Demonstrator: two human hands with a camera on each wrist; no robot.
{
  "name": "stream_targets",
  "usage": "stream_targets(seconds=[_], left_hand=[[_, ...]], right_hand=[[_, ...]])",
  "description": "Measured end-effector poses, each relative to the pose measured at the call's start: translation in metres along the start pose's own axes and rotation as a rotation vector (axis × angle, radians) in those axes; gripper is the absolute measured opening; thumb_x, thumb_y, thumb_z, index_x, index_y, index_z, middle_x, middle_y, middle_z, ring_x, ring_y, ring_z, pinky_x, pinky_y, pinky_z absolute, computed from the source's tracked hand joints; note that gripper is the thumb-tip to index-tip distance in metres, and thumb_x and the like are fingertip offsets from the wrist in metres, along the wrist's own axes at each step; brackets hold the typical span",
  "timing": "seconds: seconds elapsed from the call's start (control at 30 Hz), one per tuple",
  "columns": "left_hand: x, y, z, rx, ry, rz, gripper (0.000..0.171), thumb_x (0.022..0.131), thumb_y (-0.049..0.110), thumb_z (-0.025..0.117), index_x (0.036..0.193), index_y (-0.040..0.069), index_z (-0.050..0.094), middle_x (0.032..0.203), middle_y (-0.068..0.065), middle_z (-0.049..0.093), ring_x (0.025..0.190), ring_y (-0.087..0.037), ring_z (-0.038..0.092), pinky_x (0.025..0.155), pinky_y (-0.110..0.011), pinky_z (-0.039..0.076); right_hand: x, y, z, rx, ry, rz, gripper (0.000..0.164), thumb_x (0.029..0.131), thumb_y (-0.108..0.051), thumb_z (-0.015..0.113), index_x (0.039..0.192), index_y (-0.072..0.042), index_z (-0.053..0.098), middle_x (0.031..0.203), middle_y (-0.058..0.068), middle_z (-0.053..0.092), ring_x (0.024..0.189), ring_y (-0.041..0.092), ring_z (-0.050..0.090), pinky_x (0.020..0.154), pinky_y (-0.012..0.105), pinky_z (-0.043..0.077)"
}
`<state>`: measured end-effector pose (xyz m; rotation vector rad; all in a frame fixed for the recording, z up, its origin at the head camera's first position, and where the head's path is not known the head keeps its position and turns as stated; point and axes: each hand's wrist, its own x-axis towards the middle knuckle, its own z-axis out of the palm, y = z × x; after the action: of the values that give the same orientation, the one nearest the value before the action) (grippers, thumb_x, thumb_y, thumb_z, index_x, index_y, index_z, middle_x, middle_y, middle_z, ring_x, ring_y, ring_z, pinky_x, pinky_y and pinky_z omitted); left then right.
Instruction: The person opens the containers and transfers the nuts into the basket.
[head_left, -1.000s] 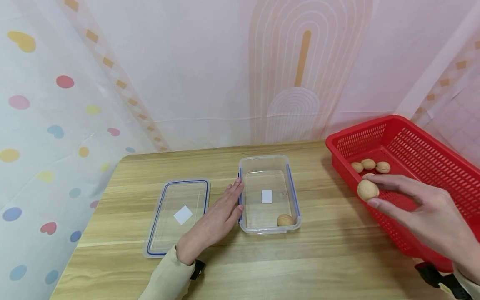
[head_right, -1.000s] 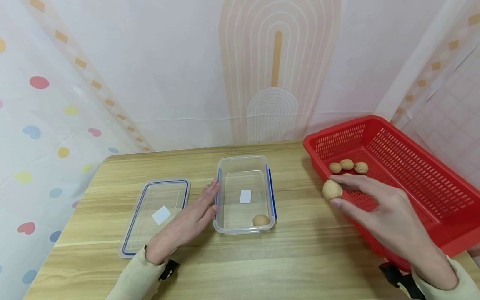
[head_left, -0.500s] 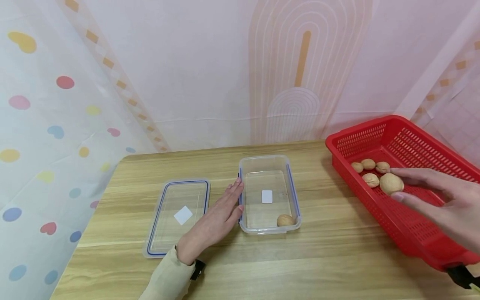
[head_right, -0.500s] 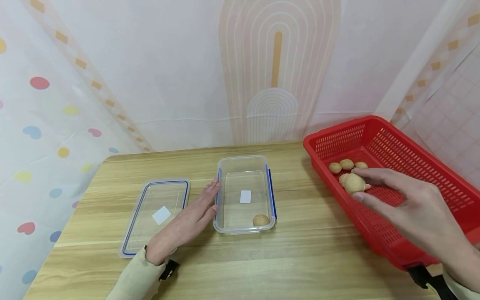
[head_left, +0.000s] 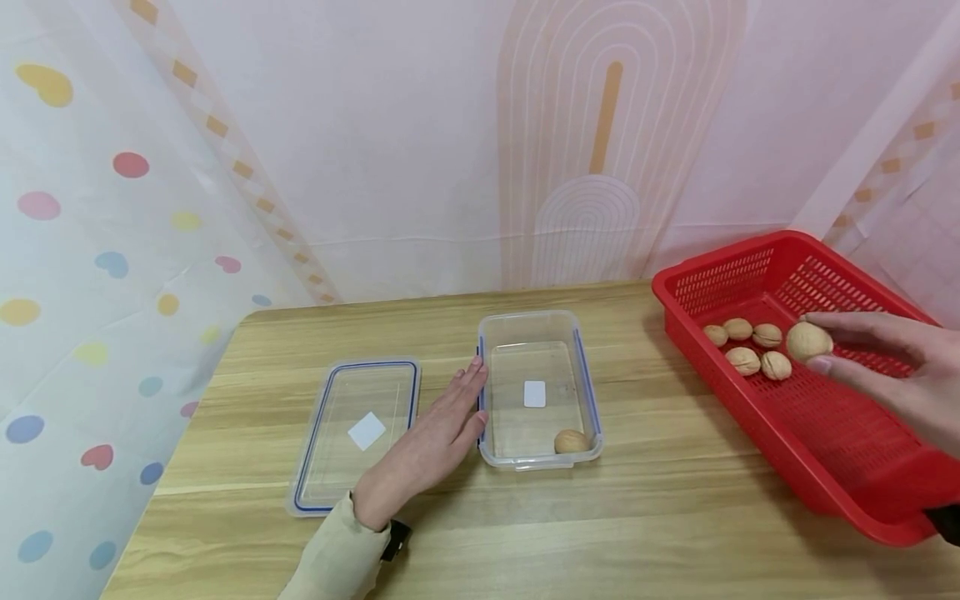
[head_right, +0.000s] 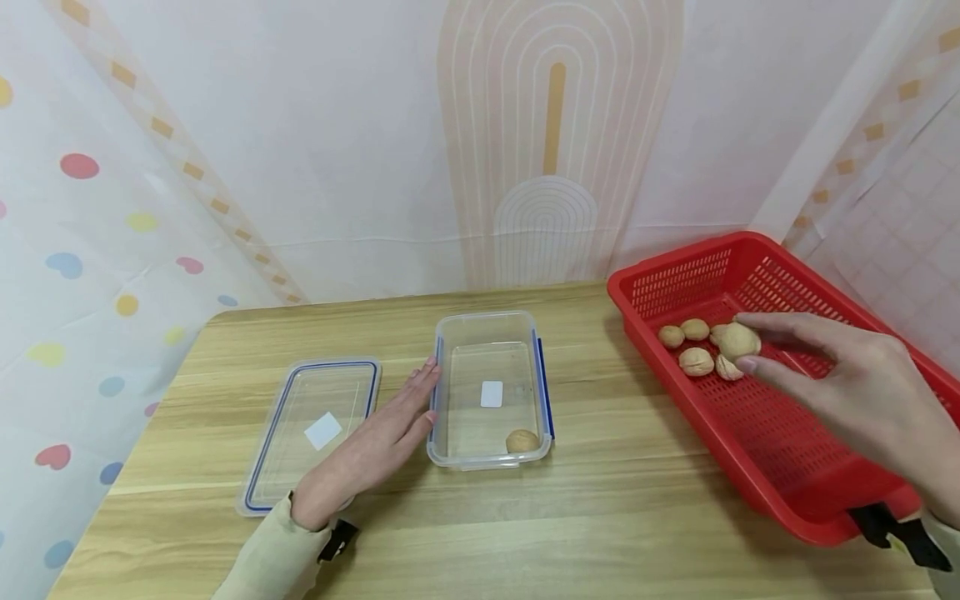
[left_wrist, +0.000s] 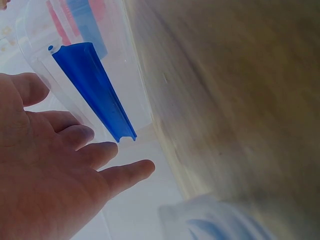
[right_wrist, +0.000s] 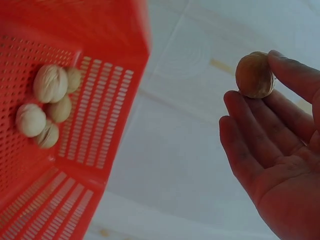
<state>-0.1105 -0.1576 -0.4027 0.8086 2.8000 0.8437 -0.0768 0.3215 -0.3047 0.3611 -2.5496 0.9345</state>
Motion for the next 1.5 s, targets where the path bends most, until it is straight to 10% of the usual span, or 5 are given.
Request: stream_targets(seconds=[0.5,0.73,0.9,1.13,1.5], left_hand=[[0.000,0.000,0.000,0.003,-0.004,0.002,0.061,0.112,0.026,0.042,0.164,0.002,0.021,0.172,-0.010,0.011,0.157,-0.033,0.016,0.126,-0.052,0.019],[0.000,-0.001,0.000,0.004,-0.005,0.001,0.061,0.112,0.025,0.043,0.164,0.001,0.021,0.172,-0.009,0.011,0.157,-0.032,0.017,0.126,-0.051,0.019],[-0.001,0.000,0.000,0.003,-0.008,-0.005,0.061,0.112,0.026,0.043,0.164,0.002,0.021,0.172,-0.009,0.010,0.157,-0.032,0.016,0.126,-0.051,0.019],[-0.001,0.001,0.000,0.001,-0.005,-0.003,0.061,0.112,0.026,0.042,0.164,0.002,0.021,0.172,-0.009,0.011,0.157,-0.032,0.016,0.127,-0.051,0.019],[0.000,0.000,0.000,0.000,-0.007,-0.004,0.061,0.112,0.026,0.042,0.164,0.002,0.021,0.172,-0.008,0.011,0.157,-0.032,0.016,0.126,-0.051,0.019]], right_hand=[[0.013,0.038,-0.005,-0.040,-0.061,0.145,0.043,0.092,-0.003,0.077,0.131,0.010,0.063,0.102,-0.046,0.047,0.087,-0.026,0.046,0.069,-0.004,0.039],[0.022,0.050,-0.003,-0.087,-0.107,0.170,0.045,0.094,-0.005,0.076,0.133,0.013,0.060,0.120,0.039,0.062,0.087,-0.030,0.038,0.067,-0.004,0.036],[0.031,0.057,-0.002,-0.137,-0.164,0.185,0.046,0.095,-0.010,0.077,0.132,0.011,0.061,0.120,0.039,0.062,0.084,-0.028,0.038,0.063,-0.003,0.037],[0.040,0.067,-0.001,-0.208,-0.244,0.217,0.049,0.098,-0.020,0.074,0.133,0.012,0.060,0.119,0.040,0.062,0.098,0.053,0.061,0.057,0.009,0.041],[0.050,0.089,0.002,-0.195,-0.355,0.237,0.051,0.100,-0.019,0.071,0.134,0.016,0.056,0.122,0.045,0.057,0.102,0.062,0.060,0.066,0.053,0.062]])
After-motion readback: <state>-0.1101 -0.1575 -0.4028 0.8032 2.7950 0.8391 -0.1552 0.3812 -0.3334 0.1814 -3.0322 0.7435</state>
